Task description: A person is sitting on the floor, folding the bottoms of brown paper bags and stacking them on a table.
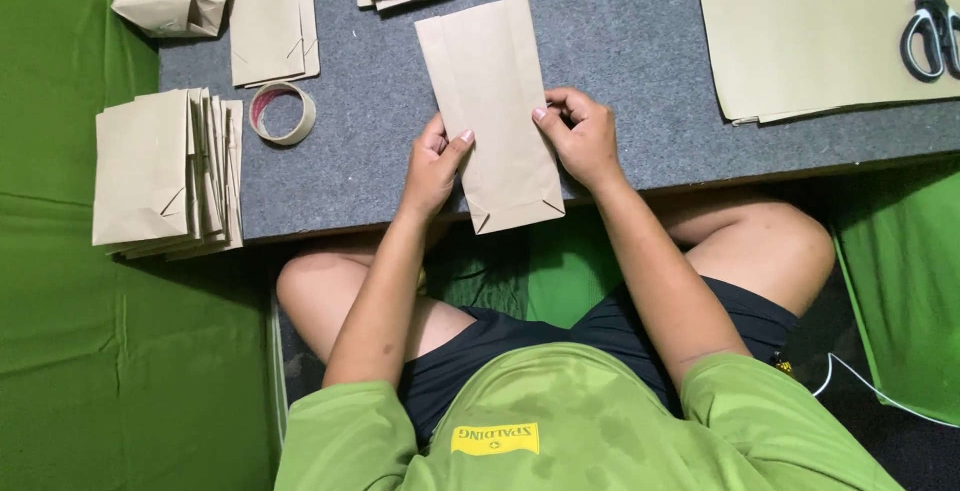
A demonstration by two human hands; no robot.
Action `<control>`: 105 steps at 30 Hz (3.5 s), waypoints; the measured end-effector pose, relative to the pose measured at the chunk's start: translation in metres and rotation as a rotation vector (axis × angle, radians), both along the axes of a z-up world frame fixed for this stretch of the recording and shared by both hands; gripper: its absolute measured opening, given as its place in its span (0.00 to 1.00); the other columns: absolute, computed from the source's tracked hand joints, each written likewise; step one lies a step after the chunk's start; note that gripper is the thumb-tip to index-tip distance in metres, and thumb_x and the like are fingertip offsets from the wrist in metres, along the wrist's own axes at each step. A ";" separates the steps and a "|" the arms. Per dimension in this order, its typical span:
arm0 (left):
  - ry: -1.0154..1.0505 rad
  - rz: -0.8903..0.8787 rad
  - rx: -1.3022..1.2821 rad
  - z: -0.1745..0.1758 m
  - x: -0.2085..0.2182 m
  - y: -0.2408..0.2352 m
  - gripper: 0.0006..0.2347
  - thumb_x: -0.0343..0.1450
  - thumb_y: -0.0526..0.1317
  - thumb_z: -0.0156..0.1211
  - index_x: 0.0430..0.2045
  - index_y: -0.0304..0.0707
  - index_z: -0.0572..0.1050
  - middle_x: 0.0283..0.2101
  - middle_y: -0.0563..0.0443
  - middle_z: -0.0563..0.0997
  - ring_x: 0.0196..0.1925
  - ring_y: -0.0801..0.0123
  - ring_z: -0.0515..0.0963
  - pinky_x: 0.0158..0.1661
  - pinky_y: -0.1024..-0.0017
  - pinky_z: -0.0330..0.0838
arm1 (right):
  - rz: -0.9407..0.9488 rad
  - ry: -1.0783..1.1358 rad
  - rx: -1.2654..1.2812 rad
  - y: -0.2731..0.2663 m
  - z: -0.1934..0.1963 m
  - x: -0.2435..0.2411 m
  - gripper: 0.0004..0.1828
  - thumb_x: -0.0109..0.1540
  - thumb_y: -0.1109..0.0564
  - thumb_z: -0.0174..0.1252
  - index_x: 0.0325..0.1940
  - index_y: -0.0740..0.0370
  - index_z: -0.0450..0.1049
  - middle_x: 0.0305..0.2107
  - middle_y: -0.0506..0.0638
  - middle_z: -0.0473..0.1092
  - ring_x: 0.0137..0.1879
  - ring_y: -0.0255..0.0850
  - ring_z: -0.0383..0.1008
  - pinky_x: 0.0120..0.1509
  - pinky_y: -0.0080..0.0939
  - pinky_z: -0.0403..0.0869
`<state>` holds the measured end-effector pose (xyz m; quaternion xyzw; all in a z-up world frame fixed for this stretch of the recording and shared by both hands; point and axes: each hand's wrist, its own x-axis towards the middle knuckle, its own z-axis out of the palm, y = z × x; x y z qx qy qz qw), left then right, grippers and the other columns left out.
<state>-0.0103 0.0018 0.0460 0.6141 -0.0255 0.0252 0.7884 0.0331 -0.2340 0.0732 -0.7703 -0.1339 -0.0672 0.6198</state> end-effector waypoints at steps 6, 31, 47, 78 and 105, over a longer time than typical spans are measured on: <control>0.016 -0.004 0.032 0.012 -0.002 -0.001 0.08 0.75 0.37 0.60 0.45 0.39 0.73 0.33 0.45 0.84 0.33 0.67 0.85 0.33 0.68 0.83 | -0.010 -0.014 -0.012 0.001 0.002 0.000 0.08 0.64 0.56 0.66 0.47 0.55 0.83 0.24 0.47 0.77 0.32 0.33 0.75 0.41 0.37 0.74; 0.028 0.055 0.023 0.016 -0.004 -0.004 0.06 0.75 0.39 0.61 0.41 0.39 0.75 0.30 0.46 0.84 0.30 0.70 0.85 0.30 0.72 0.83 | 0.018 -0.002 0.032 -0.001 -0.001 0.002 0.06 0.67 0.55 0.64 0.46 0.55 0.83 0.22 0.46 0.75 0.31 0.29 0.70 0.39 0.33 0.72; 0.013 0.092 0.051 0.010 -0.010 -0.007 0.19 0.73 0.34 0.53 0.59 0.24 0.69 0.52 0.35 0.81 0.51 0.62 0.80 0.54 0.69 0.74 | 0.104 -0.023 0.069 -0.003 0.009 -0.002 0.16 0.62 0.66 0.64 0.54 0.72 0.76 0.33 0.51 0.74 0.36 0.34 0.71 0.43 0.30 0.72; -0.582 0.140 0.466 0.150 -0.045 -0.018 0.06 0.70 0.30 0.67 0.39 0.33 0.81 0.42 0.48 0.83 0.36 0.71 0.78 0.39 0.76 0.75 | 0.191 -0.467 0.214 -0.051 0.094 -0.042 0.07 0.64 0.69 0.62 0.44 0.75 0.74 0.38 0.64 0.75 0.36 0.45 0.72 0.45 0.40 0.73; -0.046 -0.003 0.282 0.032 0.088 0.024 0.08 0.69 0.39 0.68 0.32 0.31 0.80 0.25 0.50 0.81 0.22 0.76 0.79 0.23 0.81 0.79 | 0.232 0.184 0.003 -0.017 0.010 0.070 0.05 0.68 0.64 0.63 0.47 0.69 0.76 0.25 0.48 0.73 0.26 0.30 0.70 0.30 0.27 0.71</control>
